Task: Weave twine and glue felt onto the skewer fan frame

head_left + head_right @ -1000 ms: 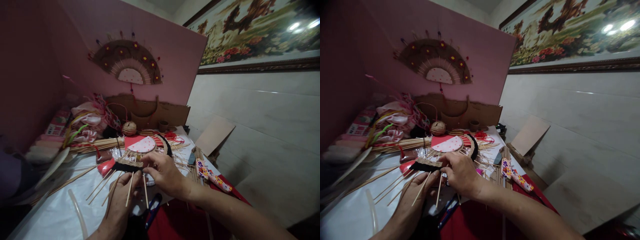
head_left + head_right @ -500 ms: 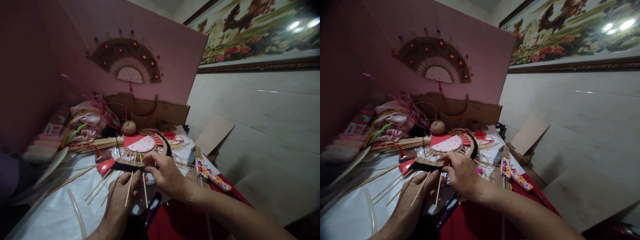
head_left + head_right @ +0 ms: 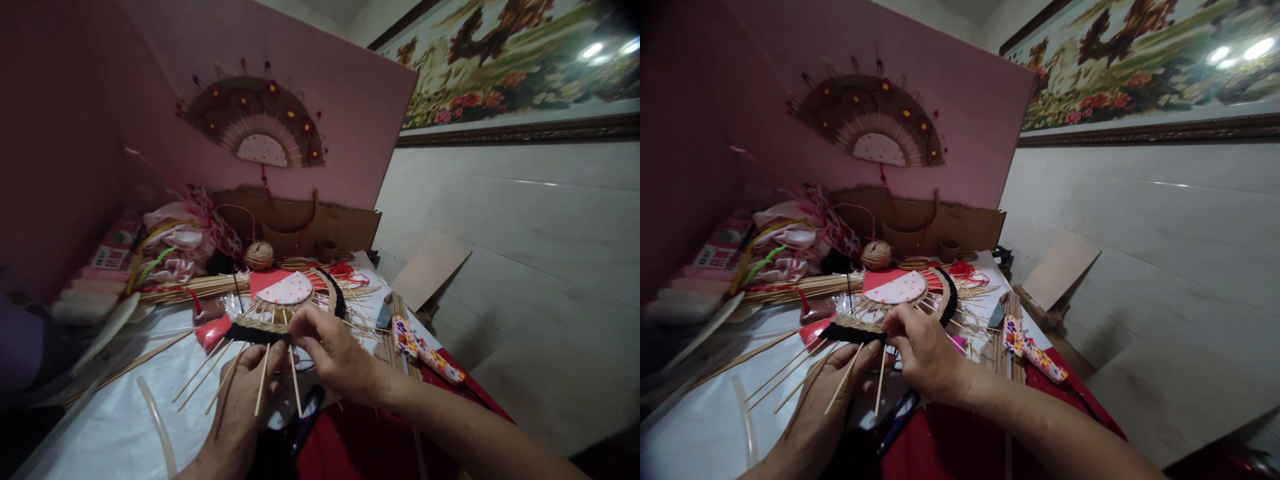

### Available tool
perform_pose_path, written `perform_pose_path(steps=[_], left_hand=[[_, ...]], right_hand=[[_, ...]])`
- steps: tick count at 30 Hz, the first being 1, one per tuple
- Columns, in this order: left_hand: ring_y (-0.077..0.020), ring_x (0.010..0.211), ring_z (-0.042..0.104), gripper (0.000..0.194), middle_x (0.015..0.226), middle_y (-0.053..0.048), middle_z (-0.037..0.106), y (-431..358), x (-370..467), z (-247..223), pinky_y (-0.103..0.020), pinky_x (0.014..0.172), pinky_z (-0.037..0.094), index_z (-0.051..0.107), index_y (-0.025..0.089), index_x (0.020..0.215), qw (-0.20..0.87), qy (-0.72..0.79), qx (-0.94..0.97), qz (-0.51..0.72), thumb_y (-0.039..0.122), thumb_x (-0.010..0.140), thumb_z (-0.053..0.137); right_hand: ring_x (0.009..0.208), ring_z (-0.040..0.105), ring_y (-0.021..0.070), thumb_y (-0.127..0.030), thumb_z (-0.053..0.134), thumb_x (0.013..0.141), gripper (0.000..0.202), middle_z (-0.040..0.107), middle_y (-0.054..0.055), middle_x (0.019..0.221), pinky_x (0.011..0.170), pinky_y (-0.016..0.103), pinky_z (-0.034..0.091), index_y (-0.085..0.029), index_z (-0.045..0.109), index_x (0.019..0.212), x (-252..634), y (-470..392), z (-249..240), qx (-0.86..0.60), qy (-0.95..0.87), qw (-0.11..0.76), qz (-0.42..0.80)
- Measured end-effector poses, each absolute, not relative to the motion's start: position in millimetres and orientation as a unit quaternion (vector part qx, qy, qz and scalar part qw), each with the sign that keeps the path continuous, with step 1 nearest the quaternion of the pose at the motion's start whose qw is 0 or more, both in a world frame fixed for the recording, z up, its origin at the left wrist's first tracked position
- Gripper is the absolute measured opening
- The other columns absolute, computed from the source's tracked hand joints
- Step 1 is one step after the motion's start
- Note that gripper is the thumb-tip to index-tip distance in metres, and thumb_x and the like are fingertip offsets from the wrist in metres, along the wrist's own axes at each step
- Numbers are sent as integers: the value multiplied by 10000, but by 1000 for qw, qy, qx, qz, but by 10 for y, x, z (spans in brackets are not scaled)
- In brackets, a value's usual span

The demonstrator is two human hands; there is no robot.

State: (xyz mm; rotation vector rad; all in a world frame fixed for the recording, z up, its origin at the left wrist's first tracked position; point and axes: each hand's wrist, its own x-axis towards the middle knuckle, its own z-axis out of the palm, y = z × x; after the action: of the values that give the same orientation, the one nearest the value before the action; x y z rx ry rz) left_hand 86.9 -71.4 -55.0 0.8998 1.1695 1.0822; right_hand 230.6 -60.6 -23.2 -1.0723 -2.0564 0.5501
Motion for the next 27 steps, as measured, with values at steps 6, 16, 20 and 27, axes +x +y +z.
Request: perform_pose_path(steps=[6,16,20,27], left_hand=[[-106,402,473,331,434,16,535,-722,868,-548,-192,384,329,589,156,541,594,518,402,466,468,615,672],[-86,366,463,269,509,-12,627,-722,914,-486,-181,353,330,588,157,545,580,541,370,484,403,602,682],[-79,367,460,289,534,-18,639,-713,906,-528,-174,351,329,585,155,567,590,535,365,483,425,597,685],[-82,386,471,304,554,-16,640,-710,903,-514,-178,374,334,574,153,553,582,536,377,481,434,612,675]], right_hand=[[731,497,123,-52,458,793,147,530,-2,780,667,257,414,-189,492,837,2390,-711,-143,-378,-768,403,323],[584,417,119,-336,575,824,120,435,4,717,485,255,350,-239,515,788,2611,-1071,130,-226,-642,539,496],[476,363,117,-366,525,850,176,321,-25,576,397,246,319,-270,492,706,2671,-1175,421,-208,-625,642,393],[682,520,133,-107,626,760,113,559,-3,727,605,280,419,-214,588,760,2563,-936,164,-372,-732,513,249]])
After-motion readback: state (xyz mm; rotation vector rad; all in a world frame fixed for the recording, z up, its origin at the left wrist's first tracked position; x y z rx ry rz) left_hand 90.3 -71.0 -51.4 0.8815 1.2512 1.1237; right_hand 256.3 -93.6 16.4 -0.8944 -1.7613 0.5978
